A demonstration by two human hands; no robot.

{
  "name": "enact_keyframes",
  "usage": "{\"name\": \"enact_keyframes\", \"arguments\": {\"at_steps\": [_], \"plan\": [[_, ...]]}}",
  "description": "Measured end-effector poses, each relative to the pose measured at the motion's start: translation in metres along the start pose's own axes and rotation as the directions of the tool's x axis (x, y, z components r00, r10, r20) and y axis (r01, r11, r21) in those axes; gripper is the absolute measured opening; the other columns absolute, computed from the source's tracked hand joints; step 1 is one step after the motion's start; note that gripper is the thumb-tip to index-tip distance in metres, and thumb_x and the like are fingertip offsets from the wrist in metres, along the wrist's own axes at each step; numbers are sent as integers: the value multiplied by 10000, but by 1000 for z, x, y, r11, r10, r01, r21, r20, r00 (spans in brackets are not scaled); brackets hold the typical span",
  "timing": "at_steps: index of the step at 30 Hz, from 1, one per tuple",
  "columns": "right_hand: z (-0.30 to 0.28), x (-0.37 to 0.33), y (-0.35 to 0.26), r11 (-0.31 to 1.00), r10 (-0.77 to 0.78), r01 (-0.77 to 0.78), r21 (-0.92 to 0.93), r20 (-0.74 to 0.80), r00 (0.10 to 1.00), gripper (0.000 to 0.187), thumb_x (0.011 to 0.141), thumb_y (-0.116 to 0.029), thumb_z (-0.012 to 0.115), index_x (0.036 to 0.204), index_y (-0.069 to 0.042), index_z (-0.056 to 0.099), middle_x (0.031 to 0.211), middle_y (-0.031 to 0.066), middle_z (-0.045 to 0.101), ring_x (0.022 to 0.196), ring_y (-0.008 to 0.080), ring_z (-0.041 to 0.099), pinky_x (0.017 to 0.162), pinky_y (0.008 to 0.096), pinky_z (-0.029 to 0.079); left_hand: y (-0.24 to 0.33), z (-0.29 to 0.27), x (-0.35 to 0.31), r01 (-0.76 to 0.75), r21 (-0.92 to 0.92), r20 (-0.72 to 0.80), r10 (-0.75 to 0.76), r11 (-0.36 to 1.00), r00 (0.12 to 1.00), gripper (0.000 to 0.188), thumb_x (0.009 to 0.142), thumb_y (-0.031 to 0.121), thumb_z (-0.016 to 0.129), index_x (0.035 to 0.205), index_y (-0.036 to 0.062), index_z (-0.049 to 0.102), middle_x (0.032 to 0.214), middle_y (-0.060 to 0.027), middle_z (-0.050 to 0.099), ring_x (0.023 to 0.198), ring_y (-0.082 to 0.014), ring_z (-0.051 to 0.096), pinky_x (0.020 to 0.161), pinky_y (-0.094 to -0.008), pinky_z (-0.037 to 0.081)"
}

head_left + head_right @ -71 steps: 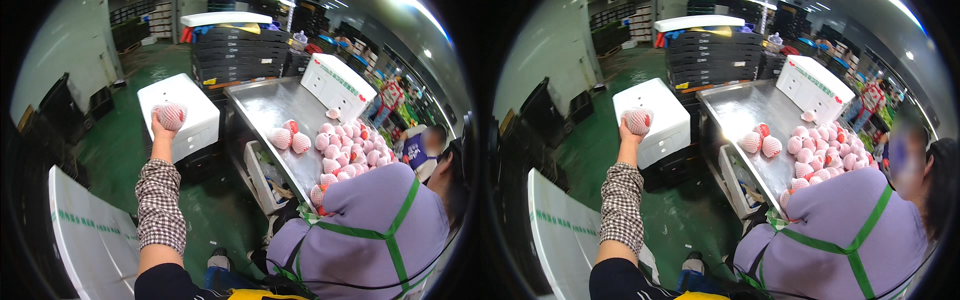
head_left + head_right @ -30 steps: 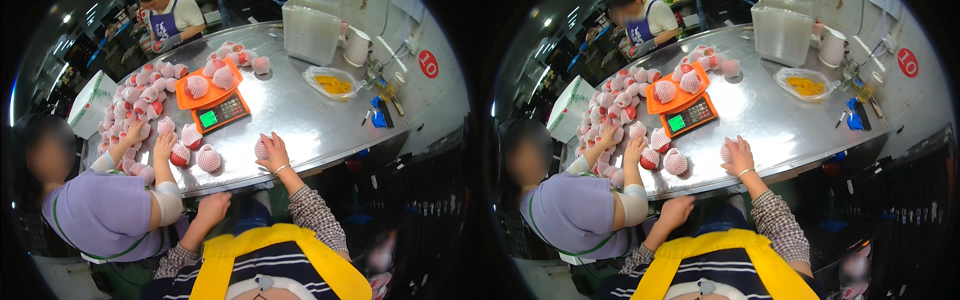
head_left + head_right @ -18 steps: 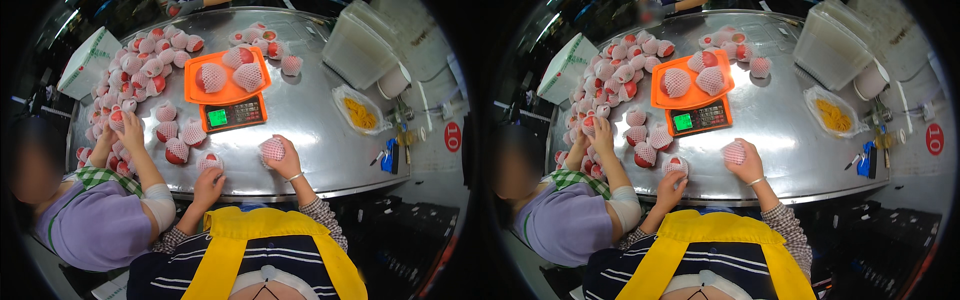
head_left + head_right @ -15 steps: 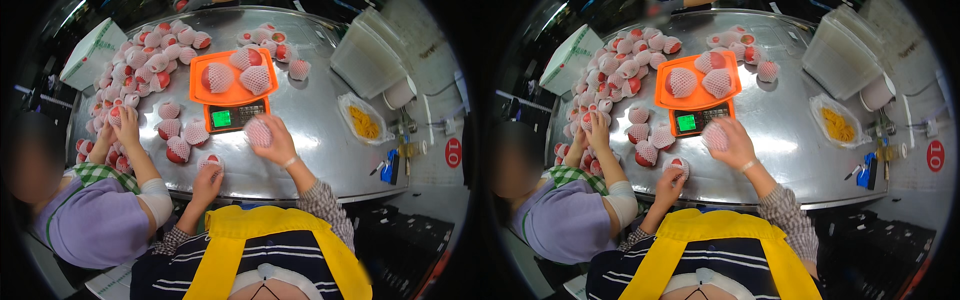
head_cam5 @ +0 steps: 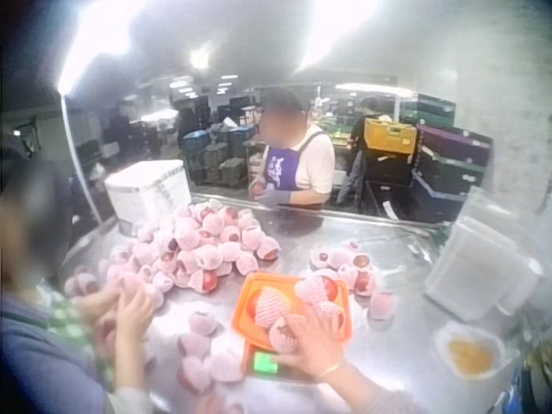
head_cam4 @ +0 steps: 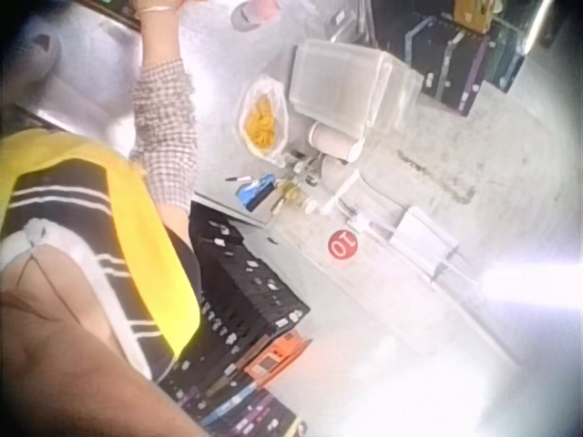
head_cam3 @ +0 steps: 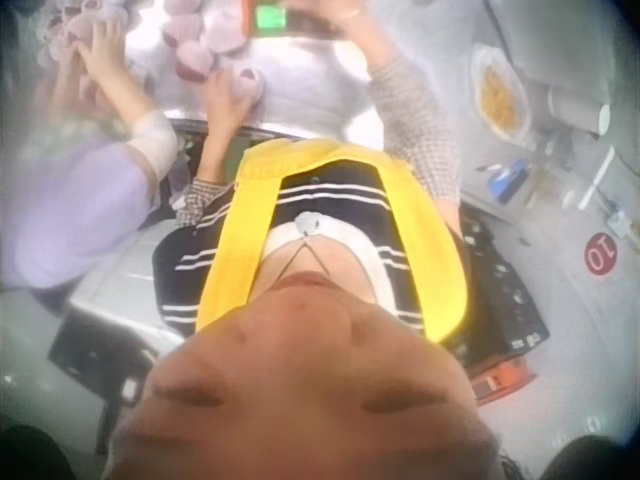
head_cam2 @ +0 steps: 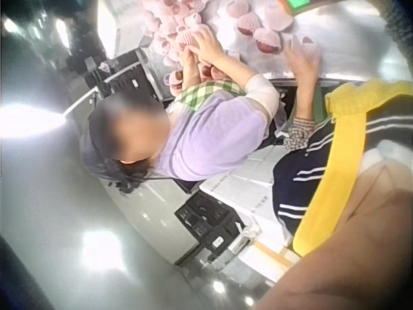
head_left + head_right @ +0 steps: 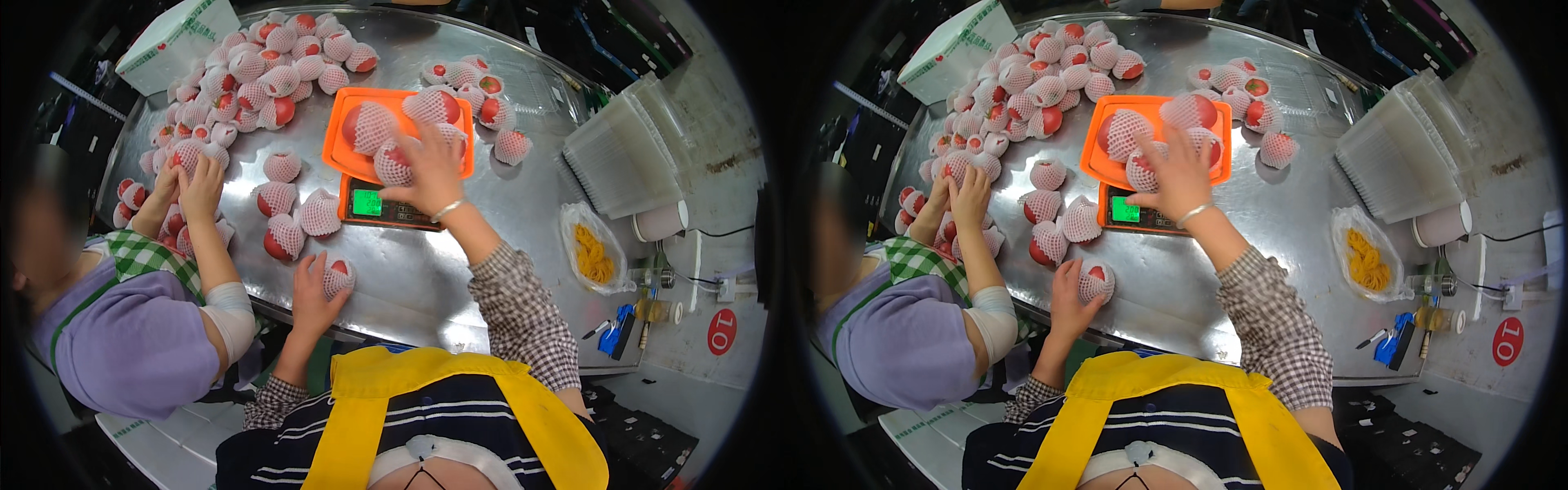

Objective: The person places individually wrapped tomatoes onto a digital scale, then transfers them into clear plastic containers. They seal the containers with lids and place them aside on the counter.

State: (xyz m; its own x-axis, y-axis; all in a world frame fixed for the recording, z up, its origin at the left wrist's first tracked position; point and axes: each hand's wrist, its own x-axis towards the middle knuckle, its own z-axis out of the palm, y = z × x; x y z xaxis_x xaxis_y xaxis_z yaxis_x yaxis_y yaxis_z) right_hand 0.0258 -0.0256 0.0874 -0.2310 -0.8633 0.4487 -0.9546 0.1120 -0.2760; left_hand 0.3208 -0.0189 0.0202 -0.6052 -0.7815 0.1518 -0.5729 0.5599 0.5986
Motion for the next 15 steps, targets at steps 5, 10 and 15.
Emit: {"name": "enact_keyframes", "arguments": {"at_steps": [5,10,15], "plan": [[-71,-4,42,945,165,-57,322,-316,934,813,663,-352,807,1326,-44,450,1326,150,479,1220,309,460,1022,403,372,-2,14,-4,22,35,12,-22,999,1000,912,594,205,844,1366,42,388,1327,-238,367,1204,-423,389,1011,-466,357],[-95,2,46,989,-18,66,130,-339,941,853,608,-393,840,1305,-63,474,1259,153,503,1186,330,470,981,424,399,0,17,4,82,81,43,-86,993,995,1060,535,201,879,1414,49,307,1355,-244,326,1232,-422,362,1034,-462,342],[-64,18,27,981,-107,125,146,-126,986,925,543,-413,862,1326,-122,465,1333,207,431,1208,376,445,998,456,385,-2,12,0,157,58,49,-160,986,986,1166,487,182,901,1442,61,242,1373,-238,303,1250,-425,349,1047,-463,339]]}}
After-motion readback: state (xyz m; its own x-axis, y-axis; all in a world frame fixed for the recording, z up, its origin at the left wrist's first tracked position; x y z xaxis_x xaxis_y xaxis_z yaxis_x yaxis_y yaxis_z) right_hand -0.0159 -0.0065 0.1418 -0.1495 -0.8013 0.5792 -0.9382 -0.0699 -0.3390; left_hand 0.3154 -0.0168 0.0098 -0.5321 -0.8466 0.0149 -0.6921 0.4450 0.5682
